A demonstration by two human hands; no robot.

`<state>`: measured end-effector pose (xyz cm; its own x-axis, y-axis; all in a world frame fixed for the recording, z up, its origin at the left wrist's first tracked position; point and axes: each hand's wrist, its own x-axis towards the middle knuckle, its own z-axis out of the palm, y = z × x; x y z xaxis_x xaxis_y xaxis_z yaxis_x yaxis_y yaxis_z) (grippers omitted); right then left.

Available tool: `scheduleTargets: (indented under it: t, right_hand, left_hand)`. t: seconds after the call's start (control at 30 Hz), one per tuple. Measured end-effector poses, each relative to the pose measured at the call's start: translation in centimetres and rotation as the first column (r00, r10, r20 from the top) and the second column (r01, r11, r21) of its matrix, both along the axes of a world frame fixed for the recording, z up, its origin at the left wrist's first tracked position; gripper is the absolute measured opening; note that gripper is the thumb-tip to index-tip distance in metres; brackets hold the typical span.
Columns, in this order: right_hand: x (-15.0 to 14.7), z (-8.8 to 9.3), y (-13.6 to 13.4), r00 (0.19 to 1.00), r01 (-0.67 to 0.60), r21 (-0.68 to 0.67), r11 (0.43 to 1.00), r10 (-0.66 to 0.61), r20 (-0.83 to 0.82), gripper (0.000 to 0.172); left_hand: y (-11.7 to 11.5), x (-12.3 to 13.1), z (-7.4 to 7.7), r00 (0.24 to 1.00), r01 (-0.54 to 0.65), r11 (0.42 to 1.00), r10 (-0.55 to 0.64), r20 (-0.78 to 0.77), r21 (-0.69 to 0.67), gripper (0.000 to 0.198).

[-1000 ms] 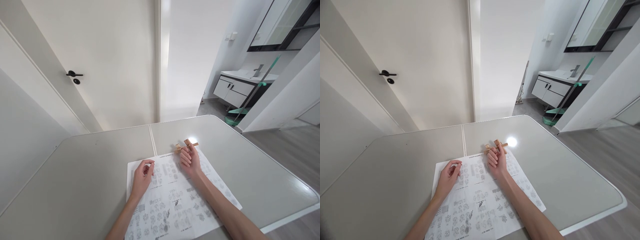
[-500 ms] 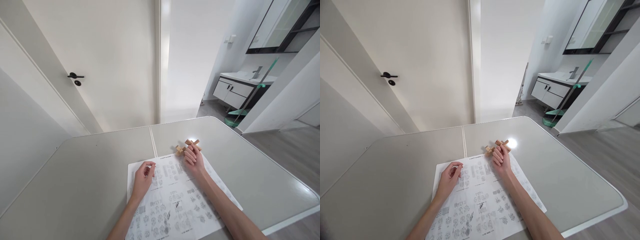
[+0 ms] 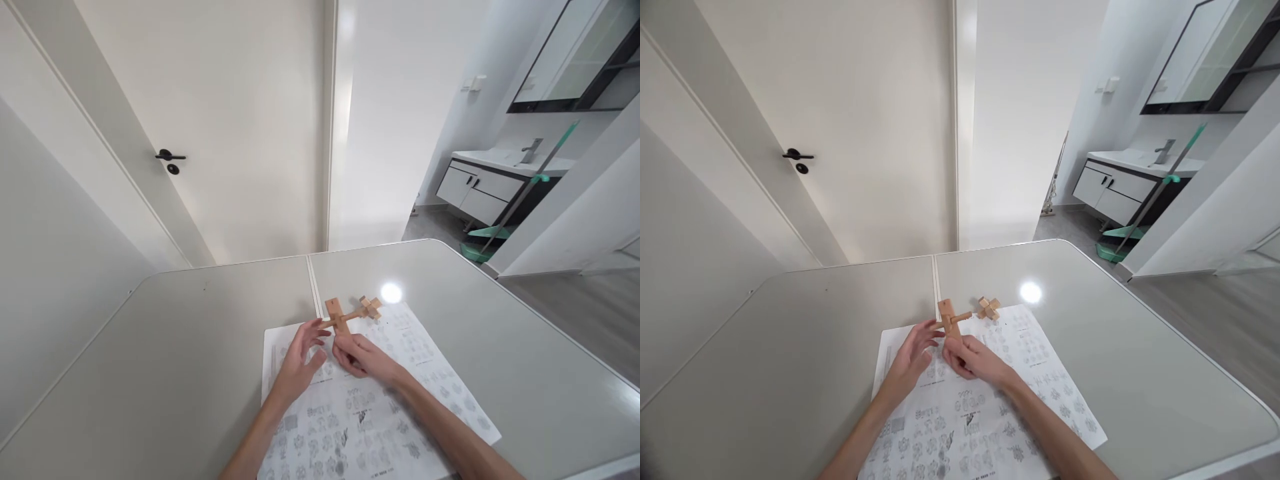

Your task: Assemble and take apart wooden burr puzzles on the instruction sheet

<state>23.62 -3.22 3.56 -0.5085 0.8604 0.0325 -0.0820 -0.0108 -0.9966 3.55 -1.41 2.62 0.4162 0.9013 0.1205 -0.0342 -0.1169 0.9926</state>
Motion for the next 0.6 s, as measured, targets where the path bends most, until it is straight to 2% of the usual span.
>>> scheduleTargets:
  t: [0.07,0.13,0.23,0.33,0.5,0.6]
  right_hand:
    - [-0.4,0.1,-0.4,0.994,-0.102,0.048,0.994,0.100,0.041,0.070]
    - [-0.8,-0.2,-0.5,0.982,-0.173,0.068,0.983,0.167,0.087,0.070]
    - [-1.1,-0.9,-0.5,0.974,-0.197,0.030,0.980,0.192,0.121,0.058]
    - [-1.2,-1.5,-0.3,0.985,-0.152,0.011,0.988,0.151,0.082,0.043]
    - [-1.3,-1.3,-0.1,0.996,-0.090,0.035,0.995,0.089,0.019,0.035]
    - [-1.0,-0.9,0.1,0.998,0.068,0.116,0.991,-0.070,0.009,0.025]
  left_hand:
    - [-0.2,0.1,0.2,0.992,0.092,0.993,-0.084,0.095,-0.075,0.084]
    - [-0.4,0.1,0.3,0.983,0.140,0.980,-0.121,0.138,-0.143,0.088]
    - [-0.5,0.1,0.4,0.987,0.103,0.977,-0.078,0.138,-0.187,0.084]
    - [-0.5,0.0,0.4,0.993,0.032,0.980,-0.008,0.118,-0.197,0.079]
    - [-0.5,-0.1,0.4,0.995,-0.039,0.993,0.049,0.089,-0.110,0.069]
    - [-0.6,-0.1,0.4,0.993,-0.117,0.993,0.118,0.014,-0.011,0.072]
